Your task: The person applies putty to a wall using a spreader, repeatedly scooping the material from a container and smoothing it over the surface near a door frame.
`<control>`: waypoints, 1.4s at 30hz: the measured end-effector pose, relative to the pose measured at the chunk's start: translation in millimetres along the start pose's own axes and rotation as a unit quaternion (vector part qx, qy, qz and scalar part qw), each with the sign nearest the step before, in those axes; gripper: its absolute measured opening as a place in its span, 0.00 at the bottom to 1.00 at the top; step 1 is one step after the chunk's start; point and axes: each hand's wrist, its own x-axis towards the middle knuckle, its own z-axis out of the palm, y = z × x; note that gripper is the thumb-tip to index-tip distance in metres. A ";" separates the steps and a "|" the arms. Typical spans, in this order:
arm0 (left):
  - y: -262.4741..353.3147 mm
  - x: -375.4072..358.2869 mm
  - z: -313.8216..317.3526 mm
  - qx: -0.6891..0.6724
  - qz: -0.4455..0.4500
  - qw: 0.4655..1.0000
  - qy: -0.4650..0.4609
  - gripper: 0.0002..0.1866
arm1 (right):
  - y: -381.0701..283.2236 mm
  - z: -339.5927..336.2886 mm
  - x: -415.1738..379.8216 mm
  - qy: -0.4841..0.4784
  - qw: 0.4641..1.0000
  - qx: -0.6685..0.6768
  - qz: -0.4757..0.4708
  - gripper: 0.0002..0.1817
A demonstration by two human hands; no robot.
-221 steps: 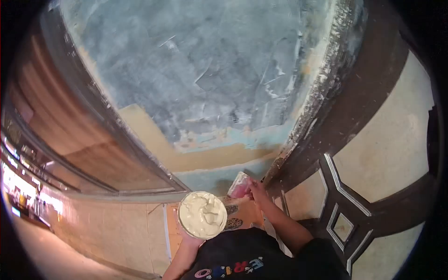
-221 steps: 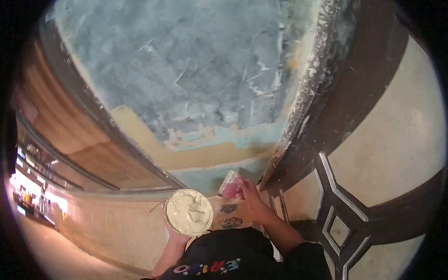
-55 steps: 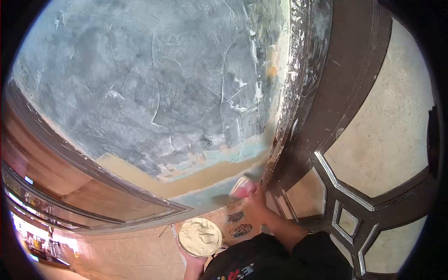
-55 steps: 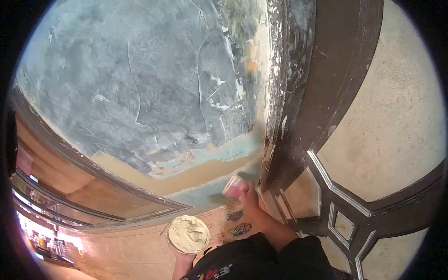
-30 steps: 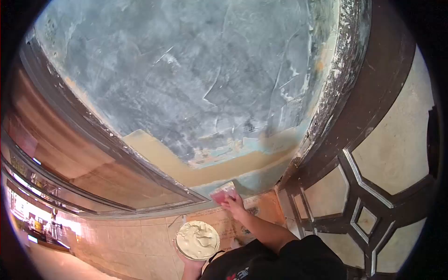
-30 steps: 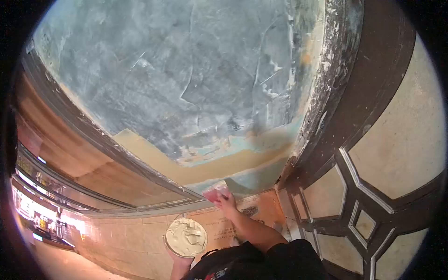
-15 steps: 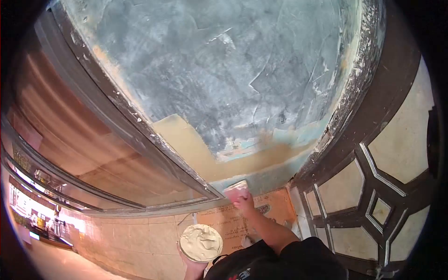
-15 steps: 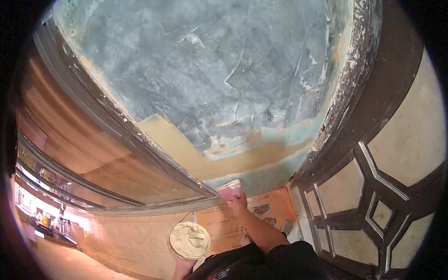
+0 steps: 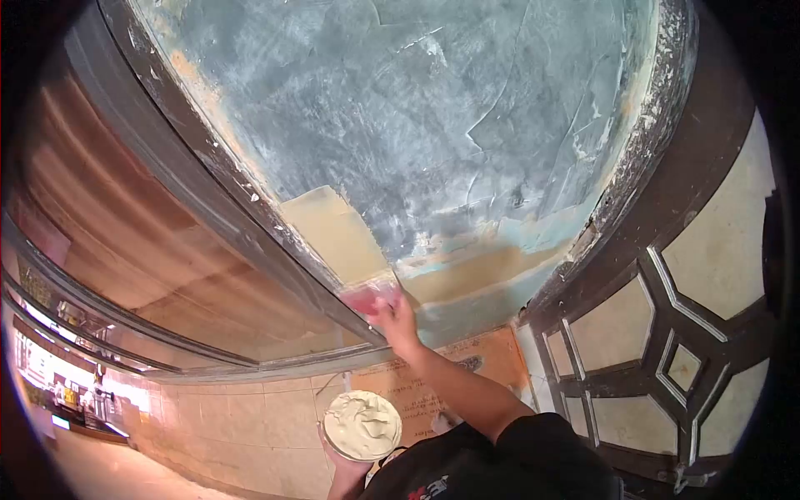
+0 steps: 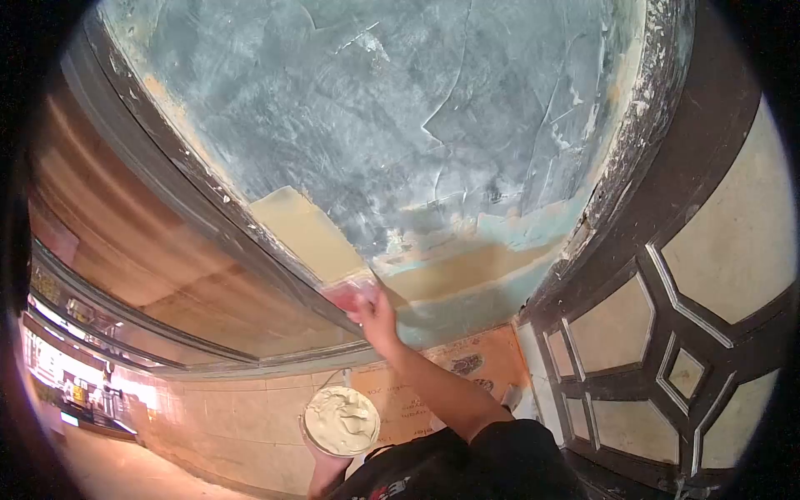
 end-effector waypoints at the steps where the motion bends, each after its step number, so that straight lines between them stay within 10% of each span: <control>1: 2.8 -0.5 3.7 0.085 0.035 0.996 -0.021 0.35 | 39.8 -28.1 -0.2 0.052 0.998 -0.035 -0.005 0.19; 2: 4.4 0.2 3.8 -0.142 -0.034 0.989 0.014 0.32 | 96.6 -68.0 -0.2 0.083 0.991 -0.097 -0.033 0.19; 7: 12.6 -5.9 7.3 -0.061 0.011 0.998 -0.029 0.30 | 210.6 -226.5 -45.5 0.195 0.889 -0.365 0.197 0.13; 11: 12.5 -4.5 4.3 0.064 0.098 0.993 -0.025 0.31 | 100.3 -191.6 -69.1 0.096 0.915 -0.272 0.283 0.08; 15: -21.2 11.8 -64.5 0.257 0.157 0.952 0.053 0.35 | 41.8 -183.9 -70.7 -0.013 0.950 -0.250 0.185 0.10; 20: 6.6 39.1 13.9 -0.083 0.018 0.996 -0.027 0.35 | -48.0 -160.6 -61.8 -0.039 0.958 -0.283 0.001 0.17; 22: 9.3 46.3 37.5 -0.230 -0.057 0.971 -0.025 0.35 | -116.9 -130.3 -65.9 -0.040 0.920 -0.390 0.006 0.21; 23: -24.7 54.0 11.2 -0.013 0.069 0.997 -0.026 0.35 | -145.6 -117.7 -67.8 -0.038 0.918 -0.395 0.006 0.21; 26: 0.2 56.5 66.7 -0.248 -0.087 0.959 -0.107 0.35 | -207.2 -91.9 -71.4 -0.104 0.845 -0.511 -0.115 0.20; 32: -13.0 57.4 113.9 -0.279 -0.107 0.945 -0.133 0.38 | -259.5 -81.4 -73.0 -0.192 0.684 -0.602 -0.364 0.12; 42: -20.5 50.1 160.6 -0.284 -0.043 0.957 -0.049 0.39 | -318.2 -87.9 -65.5 -0.291 0.534 -0.654 -0.449 0.11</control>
